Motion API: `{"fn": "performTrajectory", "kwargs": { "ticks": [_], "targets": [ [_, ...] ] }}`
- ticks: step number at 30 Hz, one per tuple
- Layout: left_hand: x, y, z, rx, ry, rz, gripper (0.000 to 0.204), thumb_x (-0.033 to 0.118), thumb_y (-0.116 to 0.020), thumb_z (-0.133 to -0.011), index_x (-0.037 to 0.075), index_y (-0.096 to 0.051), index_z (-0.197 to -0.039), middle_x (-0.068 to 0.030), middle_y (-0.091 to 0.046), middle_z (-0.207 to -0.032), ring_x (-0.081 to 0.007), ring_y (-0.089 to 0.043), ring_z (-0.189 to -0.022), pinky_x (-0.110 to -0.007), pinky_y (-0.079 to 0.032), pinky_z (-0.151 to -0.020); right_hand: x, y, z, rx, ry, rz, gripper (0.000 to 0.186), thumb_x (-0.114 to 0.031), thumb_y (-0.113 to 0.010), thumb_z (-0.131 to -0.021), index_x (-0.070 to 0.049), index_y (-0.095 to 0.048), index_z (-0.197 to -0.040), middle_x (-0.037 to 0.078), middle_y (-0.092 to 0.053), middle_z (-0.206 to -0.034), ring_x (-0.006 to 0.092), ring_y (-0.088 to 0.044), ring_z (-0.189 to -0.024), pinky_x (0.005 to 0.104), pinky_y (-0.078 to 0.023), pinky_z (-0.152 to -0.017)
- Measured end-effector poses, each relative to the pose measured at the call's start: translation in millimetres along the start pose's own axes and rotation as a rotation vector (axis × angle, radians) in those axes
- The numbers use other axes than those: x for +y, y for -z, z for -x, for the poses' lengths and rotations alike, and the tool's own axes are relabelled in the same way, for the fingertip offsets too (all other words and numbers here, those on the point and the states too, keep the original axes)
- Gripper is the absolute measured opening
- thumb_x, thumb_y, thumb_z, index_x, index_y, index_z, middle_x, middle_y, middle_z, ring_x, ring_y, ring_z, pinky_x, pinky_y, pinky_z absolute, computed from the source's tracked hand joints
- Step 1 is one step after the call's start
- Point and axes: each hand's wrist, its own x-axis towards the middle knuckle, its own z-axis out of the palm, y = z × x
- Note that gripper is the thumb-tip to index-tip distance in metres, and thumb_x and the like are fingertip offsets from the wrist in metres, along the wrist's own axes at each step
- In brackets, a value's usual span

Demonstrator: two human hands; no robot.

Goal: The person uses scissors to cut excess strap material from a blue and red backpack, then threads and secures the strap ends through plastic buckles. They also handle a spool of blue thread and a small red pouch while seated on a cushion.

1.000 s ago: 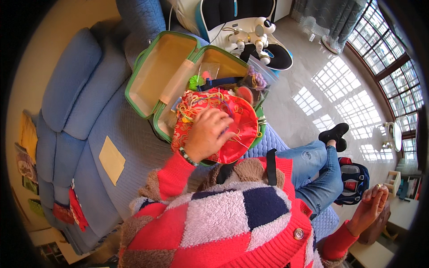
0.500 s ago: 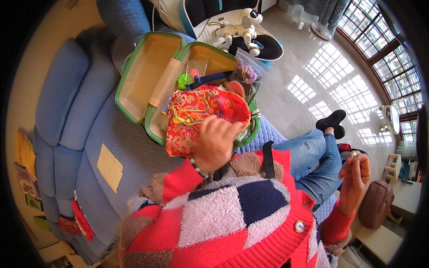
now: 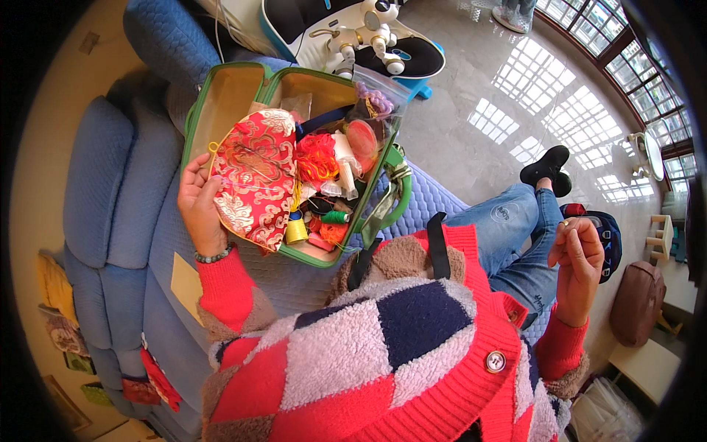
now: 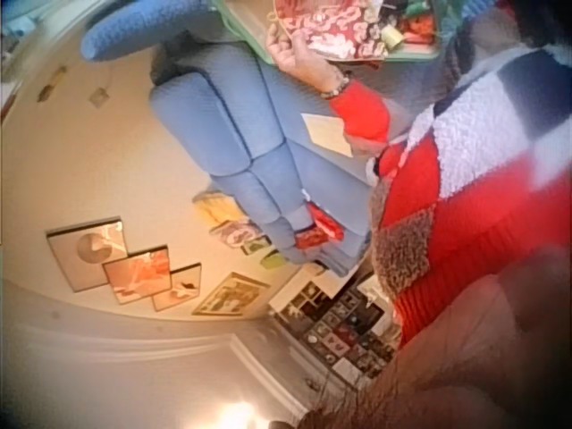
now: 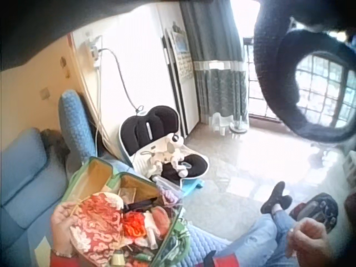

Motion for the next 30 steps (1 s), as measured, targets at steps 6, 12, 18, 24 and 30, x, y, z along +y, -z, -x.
{"fn": "performTrajectory", "kwargs": {
  "ticks": [6,12,18,24,30],
  "targets": [
    [9,1,-2,-0.078,-0.09,0.069,0.037,-0.01,-0.048,-0.084,-0.007,-0.049,-0.121,-0.0135,-0.063,-0.106,-0.0137,-0.062,-0.094,-0.025,-0.049,-0.087,9,2,2,0.009,-0.045,-0.01,0.008,-0.01,-0.055,-0.096,-0.004,-0.056,-0.093,0.004,-0.057,-0.084,0.0069,-0.051,-0.06,0.0172,-0.039,-0.052],
    [-3,-14,-22,-0.093,-0.204,-0.044,0.032,-0.007,-0.051,-0.085,-0.003,-0.054,-0.117,-0.0066,-0.062,-0.098,-0.0082,-0.058,-0.089,-0.021,-0.046,-0.081,15,-16,3,-0.051,-0.112,0.06,0.008,-0.009,-0.055,-0.094,-0.002,-0.056,-0.09,0.004,-0.058,-0.081,0.0071,-0.053,-0.061,0.0182,-0.042,-0.055],
    [-31,-40,-26,-0.299,-0.446,-0.723,0.021,-0.003,-0.056,-0.082,0.005,-0.069,-0.096,-0.0065,-0.061,-0.088,-0.0155,-0.062,-0.085,-0.025,-0.046,-0.077,34,-57,-3,-0.405,-0.216,0.111,0.003,-0.002,-0.055,-0.093,0.0,-0.057,-0.091,0.004,-0.062,-0.081,0.0082,-0.061,-0.068,0.0201,-0.047,-0.058],
    [-22,-54,61,-0.127,-0.725,-0.81,0.02,0.002,-0.06,-0.08,0.003,-0.067,-0.099,-0.0145,-0.06,-0.099,-0.0304,-0.06,-0.095,-0.036,-0.05,-0.079,54,-76,-7,-0.574,-0.269,0.06,0.007,-0.007,-0.055,-0.096,0.0,-0.056,-0.096,0.006,-0.066,-0.083,0.0088,-0.063,-0.07,0.0206,-0.049,-0.061],
    [-46,-55,131,-0.843,-0.512,-0.778,0.011,0.008,-0.062,-0.082,0.004,-0.067,-0.091,-0.0097,-0.064,-0.087,-0.028,-0.061,-0.083,-0.037,-0.049,-0.077,64,-72,-10,-0.569,-0.302,0.031,0.01,-0.01,-0.055,-0.097,-0.001,-0.055,-0.095,0.007,-0.065,-0.082,0.0086,-0.061,-0.068,0.0209,-0.05,-0.061]
  ]
}}
